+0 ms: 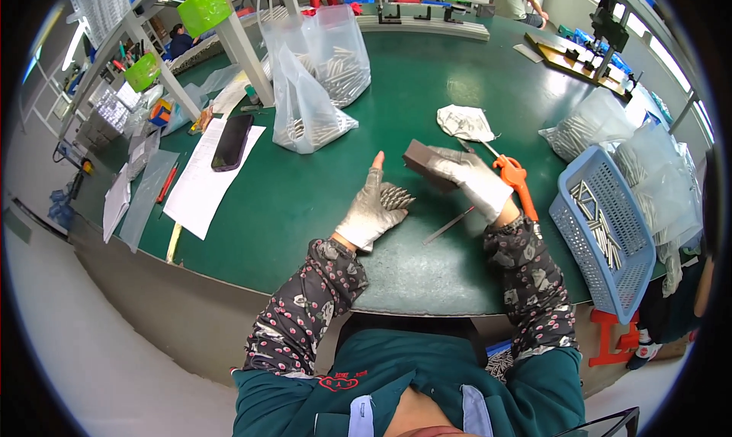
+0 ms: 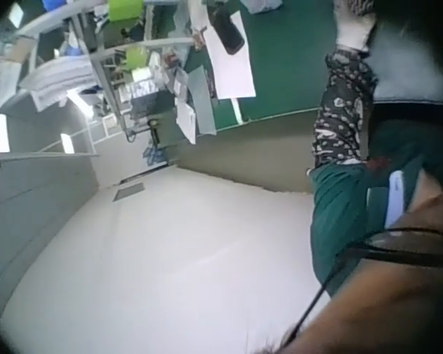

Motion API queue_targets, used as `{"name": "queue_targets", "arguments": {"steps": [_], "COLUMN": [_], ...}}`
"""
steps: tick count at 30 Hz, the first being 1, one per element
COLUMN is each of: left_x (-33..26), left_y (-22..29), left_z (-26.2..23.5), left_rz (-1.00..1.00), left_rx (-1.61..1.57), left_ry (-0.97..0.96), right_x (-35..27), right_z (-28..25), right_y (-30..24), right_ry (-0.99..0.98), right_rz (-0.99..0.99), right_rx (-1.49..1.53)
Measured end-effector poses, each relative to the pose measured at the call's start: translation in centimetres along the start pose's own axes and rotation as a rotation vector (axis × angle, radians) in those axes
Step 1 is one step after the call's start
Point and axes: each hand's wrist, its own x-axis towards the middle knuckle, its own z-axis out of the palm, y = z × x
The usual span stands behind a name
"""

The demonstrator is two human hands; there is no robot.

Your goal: Sorting and cleaning small metal pins using an air blow gun and placing them into plastic bags at a manufacturing workbench.

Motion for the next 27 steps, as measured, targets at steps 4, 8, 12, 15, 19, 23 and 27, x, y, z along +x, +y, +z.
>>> {"name": "queue_targets", "arguments": {"steps": [4, 8, 12, 15, 19, 23, 27], "left_x": [-0.1, -0.1, 0.0, 0.5, 0.5, 0.7, 1.1], "left_y": [-0.3, -0.7, -1.0, -1.7, -1.1, -2.2, -3.2], "left_z": [0.0, 0.1, 0.1, 0.2, 0.7, 0.1, 0.4], "left_rz": [-0.019, -0.029, -0.036, -0.034, 0.034, 0.048, 0.062], "left_rx": [-0.003, -0.046, -0.079, -0.139, -0.165, -0.103, -0.13], "left_ry": [-0.018, -0.052, -0.053, -0.049, -0.021, -0.032, -0.02], "right_x": [-1.9, -1.6, -1.3, -0.3, -2.4, -0.9, -1.6], "right_z": [-0.7, -1.3, -1.3, -1.5, 1.9, 1.5, 2.2], "right_y": [0.1, 1.0, 1.5, 3.4, -1.2, 0.7, 0.2], "right_ry": [-0.129, -0.214, -0.243, -0.107, 0.292, 0.345, 0.387], "right_rz": [0.24, 0.254, 0.288, 0.176, -0.493, -0.595, -0.604], "right_rx": [0.578, 0.743, 0.844, 0.773, -0.736, -0.95, -0.806]}}
